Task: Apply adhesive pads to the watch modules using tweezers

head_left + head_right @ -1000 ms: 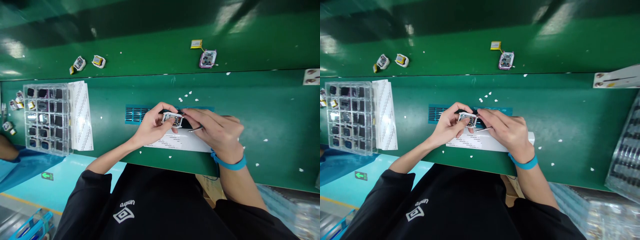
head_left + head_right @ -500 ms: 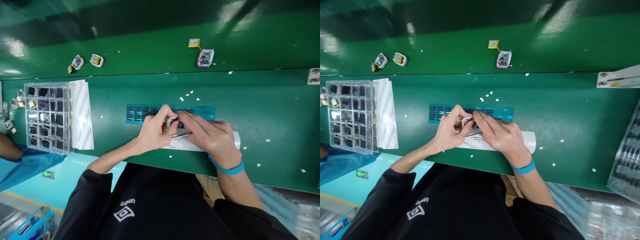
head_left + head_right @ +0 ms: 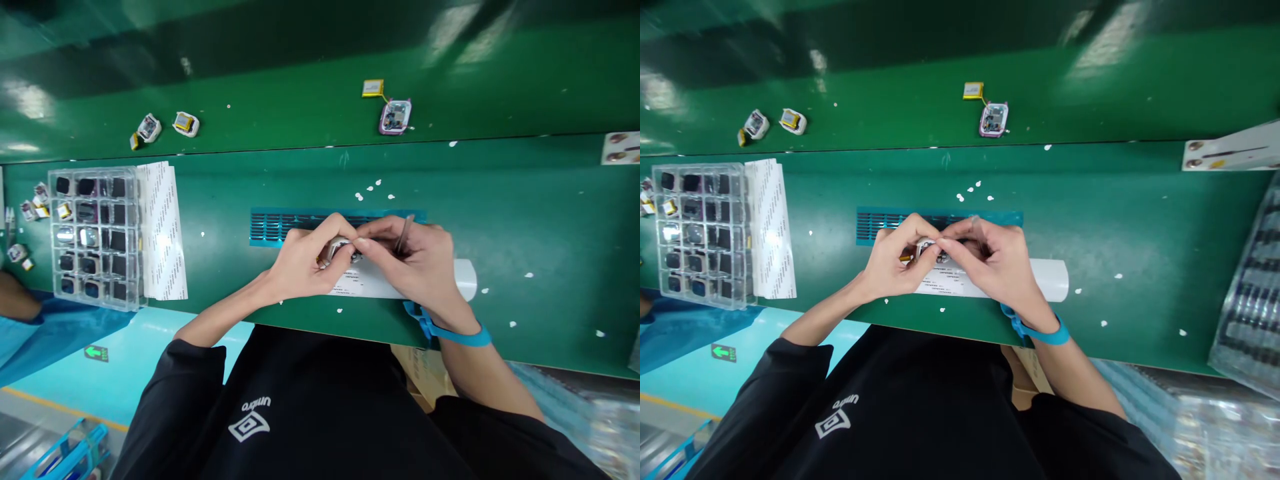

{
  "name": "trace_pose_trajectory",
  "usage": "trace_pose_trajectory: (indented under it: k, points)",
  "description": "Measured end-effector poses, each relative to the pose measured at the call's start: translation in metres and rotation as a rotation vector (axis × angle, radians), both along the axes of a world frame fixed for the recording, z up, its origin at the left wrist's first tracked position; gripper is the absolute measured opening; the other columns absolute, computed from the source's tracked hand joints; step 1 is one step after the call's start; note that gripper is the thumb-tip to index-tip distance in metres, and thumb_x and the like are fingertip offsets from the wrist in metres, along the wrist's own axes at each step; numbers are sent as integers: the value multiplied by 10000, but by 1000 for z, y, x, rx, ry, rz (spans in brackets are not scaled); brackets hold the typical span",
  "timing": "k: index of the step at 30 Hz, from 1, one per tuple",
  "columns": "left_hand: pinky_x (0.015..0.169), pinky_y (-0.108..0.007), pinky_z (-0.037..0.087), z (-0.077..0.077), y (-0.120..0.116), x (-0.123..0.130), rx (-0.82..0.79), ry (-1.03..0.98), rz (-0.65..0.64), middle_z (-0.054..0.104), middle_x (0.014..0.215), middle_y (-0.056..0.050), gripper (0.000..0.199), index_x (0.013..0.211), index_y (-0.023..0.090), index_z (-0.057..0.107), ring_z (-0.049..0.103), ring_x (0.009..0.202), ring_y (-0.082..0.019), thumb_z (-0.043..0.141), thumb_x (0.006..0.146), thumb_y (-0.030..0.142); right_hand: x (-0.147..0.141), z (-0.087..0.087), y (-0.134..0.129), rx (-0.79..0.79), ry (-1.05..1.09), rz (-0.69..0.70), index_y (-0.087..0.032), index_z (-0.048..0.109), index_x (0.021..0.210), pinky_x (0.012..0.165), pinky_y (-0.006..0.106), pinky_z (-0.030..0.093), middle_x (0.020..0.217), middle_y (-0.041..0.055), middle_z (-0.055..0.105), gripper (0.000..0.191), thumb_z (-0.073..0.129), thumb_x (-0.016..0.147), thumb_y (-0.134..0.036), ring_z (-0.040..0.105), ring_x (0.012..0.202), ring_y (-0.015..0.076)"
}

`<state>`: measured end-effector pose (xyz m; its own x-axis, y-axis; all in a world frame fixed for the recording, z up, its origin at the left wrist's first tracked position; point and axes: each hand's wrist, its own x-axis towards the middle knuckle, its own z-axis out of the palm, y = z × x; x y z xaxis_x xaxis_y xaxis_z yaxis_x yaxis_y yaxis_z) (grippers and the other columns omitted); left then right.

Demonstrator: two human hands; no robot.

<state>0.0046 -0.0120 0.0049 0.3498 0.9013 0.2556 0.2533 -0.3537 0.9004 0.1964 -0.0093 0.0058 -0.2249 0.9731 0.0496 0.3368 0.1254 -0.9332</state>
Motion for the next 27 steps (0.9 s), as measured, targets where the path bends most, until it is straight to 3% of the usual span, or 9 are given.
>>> trace_pose_trajectory:
  k: [3, 5, 9, 12, 15, 17, 19, 21, 27]
  points:
    - [488, -195, 384, -1, 1, -1, -45, 127, -54, 609, 694, 62, 123, 1091, 182, 583, 491, 477, -58, 559, 977, 222, 0, -2, 6, -159, 162, 7, -252, 731, 820, 541, 263, 583, 767, -4, 786, 248, 810, 859, -484, 727, 625, 157]
    - [506, -205, 401, -1, 2, -1, -97, 159, -70, 641, 710, 54, 207, 1169, 174, 576, 529, 499, -70, 581, 991, 280, -1, -1, 8, -181, 176, -35, -258, 729, 805, 533, 262, 576, 753, -12, 783, 238, 836, 828, -469, 723, 615, 156]
    - [507, -190, 413, 4, 2, -2, -154, 80, -24, 735, 777, 20, 248, 1143, 176, 648, 546, 510, -62, 599, 1035, 395, -2, 8, 3, -69, 37, -172, -263, 769, 803, 610, 296, 580, 681, -34, 736, 152, 782, 880, -393, 693, 598, 145]
    - [548, -189, 433, 5, -10, -4, -65, 109, -79, 782, 814, 5, 249, 1043, 192, 727, 597, 545, -65, 589, 1056, 399, 3, 19, -7, -13, 74, -237, -250, 775, 758, 679, 357, 580, 584, -13, 649, 340, 568, 1005, -362, 725, 680, 196]
    - [532, -221, 407, -5, -29, -4, 19, 211, -146, 765, 714, 10, 284, 1012, 180, 747, 606, 507, -89, 535, 1079, 357, 15, 23, -24, 65, 84, -341, -235, 754, 698, 651, 374, 529, 715, 47, 699, 448, 499, 1015, -423, 701, 757, 223]
    - [511, -241, 380, -16, -39, -3, 23, 262, -132, 745, 665, 4, 308, 1020, 159, 741, 596, 480, -108, 494, 1089, 331, 23, 19, -37, 102, -26, -414, -238, 742, 667, 599, 352, 462, 668, 36, 641, 509, 508, 1026, -513, 584, 637, 174]
    - [491, -243, 353, -25, -45, -1, -19, 282, -126, 741, 672, -2, 299, 1052, 147, 727, 574, 463, -111, 480, 1088, 312, 31, 11, -49, -11, 0, -351, -234, 741, 673, 493, 327, 418, 586, 29, 624, 540, 482, 1052, -517, 546, 532, 162]
    - [477, -235, 334, -30, -44, 1, -74, 260, -141, 749, 707, -2, 266, 1079, 145, 710, 543, 450, -98, 489, 1078, 293, 37, 2, -57, -105, 9, -256, -229, 790, 754, 452, 318, 466, 608, 44, 685, 526, 475, 1059, -521, 605, 507, 176]
    - [499, -212, 357, -29, -39, -1, -102, 185, -132, 734, 701, 15, 187, 1064, 147, 695, 511, 457, -78, 527, 1036, 224, 42, -14, -62, -165, -9, -145, -259, 826, 824, 519, 284, 595, 620, 24, 729, 354, 581, 1022, -422, 706, 548, 186]
